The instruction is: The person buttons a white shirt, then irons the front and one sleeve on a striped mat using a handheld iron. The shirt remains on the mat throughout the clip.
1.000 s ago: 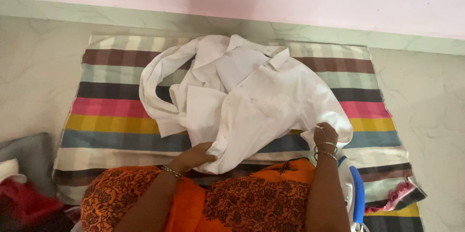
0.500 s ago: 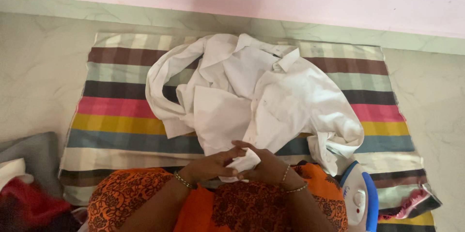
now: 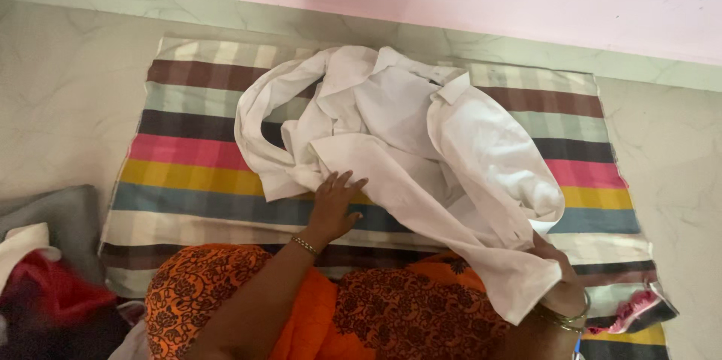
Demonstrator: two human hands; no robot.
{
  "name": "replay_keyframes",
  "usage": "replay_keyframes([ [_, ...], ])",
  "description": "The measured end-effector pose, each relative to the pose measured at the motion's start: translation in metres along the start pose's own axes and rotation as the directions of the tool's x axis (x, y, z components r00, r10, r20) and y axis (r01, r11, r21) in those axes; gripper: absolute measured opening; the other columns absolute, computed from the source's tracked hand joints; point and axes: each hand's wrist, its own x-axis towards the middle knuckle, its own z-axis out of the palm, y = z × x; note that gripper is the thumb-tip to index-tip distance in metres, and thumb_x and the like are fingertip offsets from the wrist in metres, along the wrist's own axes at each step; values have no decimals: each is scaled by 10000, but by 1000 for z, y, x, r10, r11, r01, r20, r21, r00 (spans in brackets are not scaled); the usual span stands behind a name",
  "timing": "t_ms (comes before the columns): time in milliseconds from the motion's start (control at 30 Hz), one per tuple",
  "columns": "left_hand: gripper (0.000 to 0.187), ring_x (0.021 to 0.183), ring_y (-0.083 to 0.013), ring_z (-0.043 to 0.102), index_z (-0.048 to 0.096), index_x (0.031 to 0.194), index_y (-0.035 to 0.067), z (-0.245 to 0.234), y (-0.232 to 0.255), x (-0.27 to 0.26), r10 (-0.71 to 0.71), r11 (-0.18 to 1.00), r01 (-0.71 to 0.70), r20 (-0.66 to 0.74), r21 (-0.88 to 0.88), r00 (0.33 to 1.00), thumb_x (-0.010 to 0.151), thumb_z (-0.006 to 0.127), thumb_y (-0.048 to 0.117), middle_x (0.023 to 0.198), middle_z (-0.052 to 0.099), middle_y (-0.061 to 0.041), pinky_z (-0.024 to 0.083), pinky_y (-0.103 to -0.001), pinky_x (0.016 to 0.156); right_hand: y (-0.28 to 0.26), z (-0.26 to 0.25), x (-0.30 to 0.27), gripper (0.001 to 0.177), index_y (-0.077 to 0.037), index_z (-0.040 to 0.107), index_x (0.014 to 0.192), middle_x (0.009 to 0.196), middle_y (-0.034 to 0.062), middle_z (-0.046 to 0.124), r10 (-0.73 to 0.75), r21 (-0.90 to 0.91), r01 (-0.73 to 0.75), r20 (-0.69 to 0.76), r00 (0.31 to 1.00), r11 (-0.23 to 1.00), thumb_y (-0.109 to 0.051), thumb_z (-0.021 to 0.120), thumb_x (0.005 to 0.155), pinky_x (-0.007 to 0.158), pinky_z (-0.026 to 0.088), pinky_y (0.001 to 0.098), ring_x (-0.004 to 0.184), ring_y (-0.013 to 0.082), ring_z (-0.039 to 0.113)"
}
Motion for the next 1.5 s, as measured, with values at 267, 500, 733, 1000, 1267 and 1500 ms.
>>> replay_keyframes([
  [267, 863, 1425, -447, 299, 482, 1493, 293, 14, 13, 10, 90, 996, -88, -87, 28, 992, 721, 830, 129, 1538, 395, -154, 237, -634, 1136, 19, -55, -37, 525, -26, 592, 1340, 1047, 122, 725, 318, -201, -379, -280, 906, 903, -31, 694, 825, 754, 556, 337, 885, 201, 671],
  [500, 241, 1443, -382, 404, 694, 1025, 142, 30, 8, 22, 202, 979, -200, -163, 28, 966, 805, 705, 44, 1412, 573, -121, 224, -658, 1175, 13, -53, -47, 454, -24, 637, 1236, 1047, 123, 717, 322, -307, -451, -390, 863, 838, -25, 708, 788, 783, 551, 341, 918, 223, 676],
  [733, 211, 950, -309, 697, 714, 1028, 79, -9, 46, -18, 301, 924, -144, 443, -355, 844, 850, 601, 87, 986, 732, -127, 542, -449, 897, -37, 15, 5, 383, -22, 683, 1131, 1048, 124, 708, 81, -492, -237, -318, 945, 838, -19, 721, 751, 811, 547, 345, 951, 245, 681],
  [1000, 344, 874, -263, 658, 732, 1062, 46, 73, 2, -39, 252, 967, -123, 903, -223, 348, 871, 716, 332, 992, 731, -127, 522, -431, 782, -126, 134, 52, 304, -21, 734, 1012, 1049, 126, 699, -221, -518, 309, 227, 949, 797, -13, 737, 708, 844, 542, 349, 989, 271, 686],
  [1267, 589, 1147, -272, 660, 624, 1335, 129, 20, -16, -5, -55, 989, 135, 698, -60, 714, 891, 707, 506, 1212, 712, -108, 510, -411, 991, -101, 139, 69, 265, -15, 732, 990, 1072, 119, 708, 55, -534, 81, 233, 971, 841, -33, 802, 735, 830, 549, 378, 1001, 276, 692],
  [1500, 839, 1465, -466, 248, 381, 1560, 325, -17, -26, 35, -533, 808, 520, -32, 276, 845, 820, 743, 488, 1643, 217, -171, 355, -591, 1032, -77, 193, 88, 291, -51, 754, 1002, 1033, 138, 684, 277, -622, 133, 516, 811, 771, -198, 879, 784, 871, 532, 398, 1024, 288, 654],
])
